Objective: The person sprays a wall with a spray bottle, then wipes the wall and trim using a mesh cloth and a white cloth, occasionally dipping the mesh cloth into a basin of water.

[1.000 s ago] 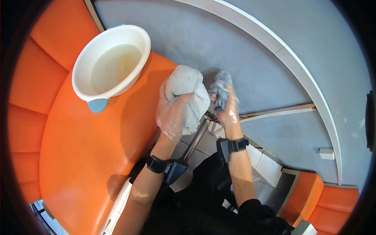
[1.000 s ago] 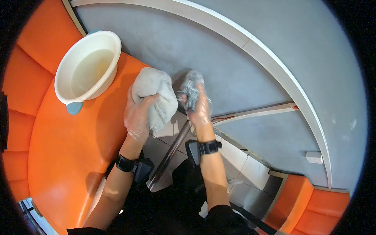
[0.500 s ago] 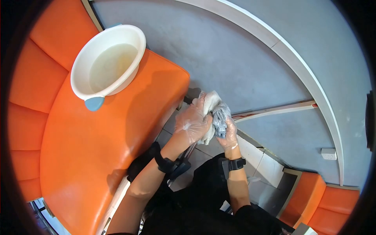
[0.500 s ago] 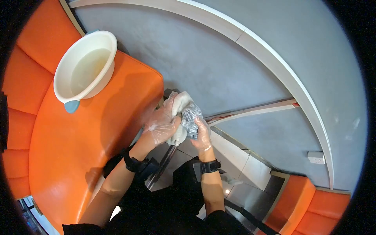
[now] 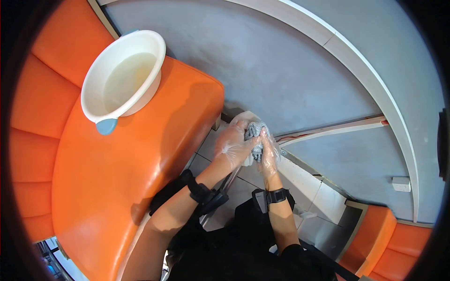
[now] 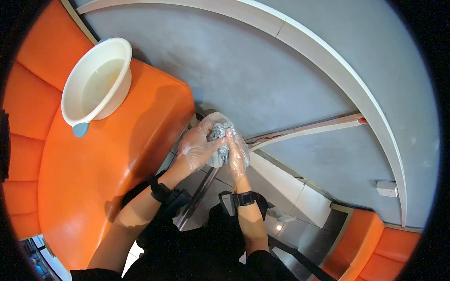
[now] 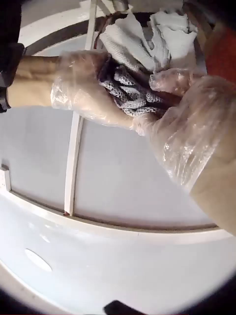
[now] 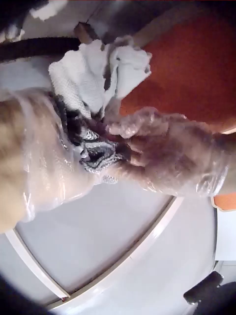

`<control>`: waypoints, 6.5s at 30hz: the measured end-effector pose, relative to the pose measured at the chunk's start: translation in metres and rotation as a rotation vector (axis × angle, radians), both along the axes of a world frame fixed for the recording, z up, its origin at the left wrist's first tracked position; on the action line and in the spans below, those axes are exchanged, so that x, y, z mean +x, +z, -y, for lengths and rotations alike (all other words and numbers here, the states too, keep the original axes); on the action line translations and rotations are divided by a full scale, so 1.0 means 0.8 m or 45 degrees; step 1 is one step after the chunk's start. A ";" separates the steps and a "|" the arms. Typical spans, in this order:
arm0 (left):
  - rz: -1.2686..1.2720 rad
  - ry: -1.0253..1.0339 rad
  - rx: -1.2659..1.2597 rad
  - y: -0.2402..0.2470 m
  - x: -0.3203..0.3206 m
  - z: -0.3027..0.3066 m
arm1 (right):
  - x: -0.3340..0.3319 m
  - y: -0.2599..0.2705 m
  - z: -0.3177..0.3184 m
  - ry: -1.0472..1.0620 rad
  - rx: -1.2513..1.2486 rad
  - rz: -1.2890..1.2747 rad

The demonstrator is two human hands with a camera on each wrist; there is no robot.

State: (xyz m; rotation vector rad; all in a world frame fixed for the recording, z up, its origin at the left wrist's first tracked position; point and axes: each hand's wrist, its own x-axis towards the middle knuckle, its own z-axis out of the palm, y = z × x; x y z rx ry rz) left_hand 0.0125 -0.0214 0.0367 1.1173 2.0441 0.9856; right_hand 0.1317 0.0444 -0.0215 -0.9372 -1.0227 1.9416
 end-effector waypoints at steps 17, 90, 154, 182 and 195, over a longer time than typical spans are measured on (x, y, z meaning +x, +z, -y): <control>1.354 0.166 0.250 -0.026 0.005 -0.003 | 0.008 0.037 0.002 -0.145 -0.350 -0.118; 2.236 0.437 1.139 0.099 -0.048 0.048 | -0.156 0.164 -0.102 0.313 2.889 1.425; -1.021 0.284 0.948 0.117 -0.163 -0.086 | -0.134 0.163 -0.029 -0.451 1.308 0.644; -0.894 0.236 0.860 0.138 -0.164 -0.081 | -0.146 0.144 -0.028 -0.292 0.619 0.177; -0.861 0.512 0.911 0.143 -0.175 -0.084 | -0.149 0.137 -0.030 -0.268 0.607 0.155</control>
